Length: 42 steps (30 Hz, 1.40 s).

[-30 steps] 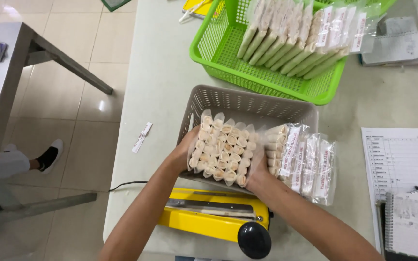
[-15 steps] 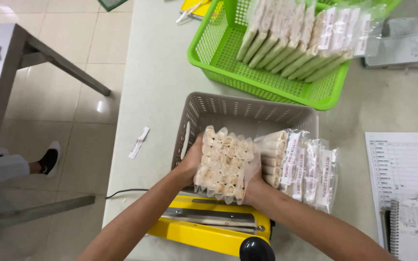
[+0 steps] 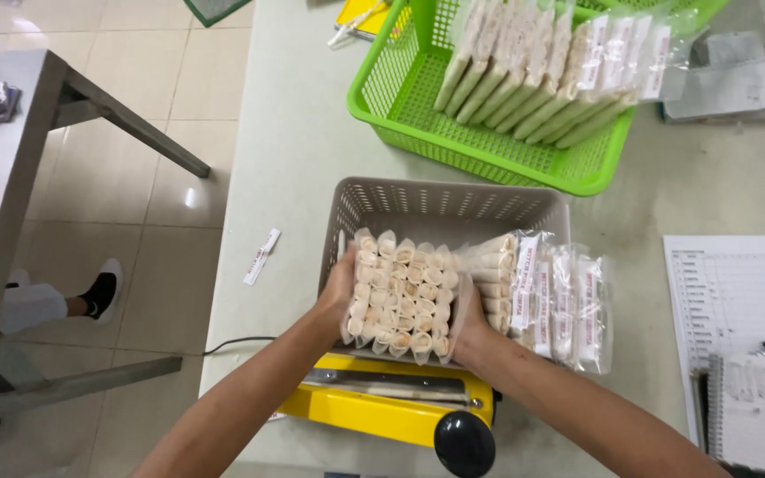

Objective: Labeling and heat-sealing individual plastic bags of food sticks at a packaging workstation.

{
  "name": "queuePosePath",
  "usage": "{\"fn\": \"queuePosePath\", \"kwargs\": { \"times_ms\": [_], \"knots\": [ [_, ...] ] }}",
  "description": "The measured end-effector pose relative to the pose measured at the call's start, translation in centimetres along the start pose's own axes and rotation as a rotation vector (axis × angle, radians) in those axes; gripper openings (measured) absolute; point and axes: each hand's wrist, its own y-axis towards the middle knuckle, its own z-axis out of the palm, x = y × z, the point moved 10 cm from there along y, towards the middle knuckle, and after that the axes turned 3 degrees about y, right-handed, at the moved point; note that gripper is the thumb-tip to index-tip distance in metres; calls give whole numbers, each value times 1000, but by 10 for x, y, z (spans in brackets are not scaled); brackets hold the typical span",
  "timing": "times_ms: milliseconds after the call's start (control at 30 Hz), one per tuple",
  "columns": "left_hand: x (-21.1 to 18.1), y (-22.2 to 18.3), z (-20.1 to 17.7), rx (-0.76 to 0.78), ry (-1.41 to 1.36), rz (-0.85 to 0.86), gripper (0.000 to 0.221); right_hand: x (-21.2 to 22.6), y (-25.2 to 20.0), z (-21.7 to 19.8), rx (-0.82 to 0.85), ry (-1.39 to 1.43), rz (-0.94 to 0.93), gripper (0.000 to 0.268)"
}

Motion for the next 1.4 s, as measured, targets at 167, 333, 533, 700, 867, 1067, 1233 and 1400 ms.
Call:
{"fn": "queuePosePath", "kwargs": {
  "times_ms": [167, 333, 533, 700, 867, 1067, 1233, 1400],
  "knots": [
    [7, 7, -8, -51, -70, 11, 76, -1, -6, 7, 26, -38, 0, 81],
    [12, 3, -1, -37, -53, -5, 76, -4, -10, 7, 23, -53, 2, 81],
    [8, -6, 0, -44, -33, -12, 75, -14, 1, 19, 43, -68, 18, 81],
    [6, -16, 19, -18, 10, -33, 75, -12, 6, 14, 31, -59, 8, 81],
    [-1, -39, 31, -14, 26, -35, 74, -12, 17, 29, 46, -75, 12, 81],
    [-5, -66, 56, 7, 43, -46, 74, -8, 30, 38, 46, -97, 9, 81],
    [-15, -86, 71, -117, 22, -107, 83, -11, 31, 42, 45, -85, 24, 81],
    [-25, -37, 40, -118, 129, -25, 87, 45, -54, 142, 67, -123, 7, 81]
  ]
}}
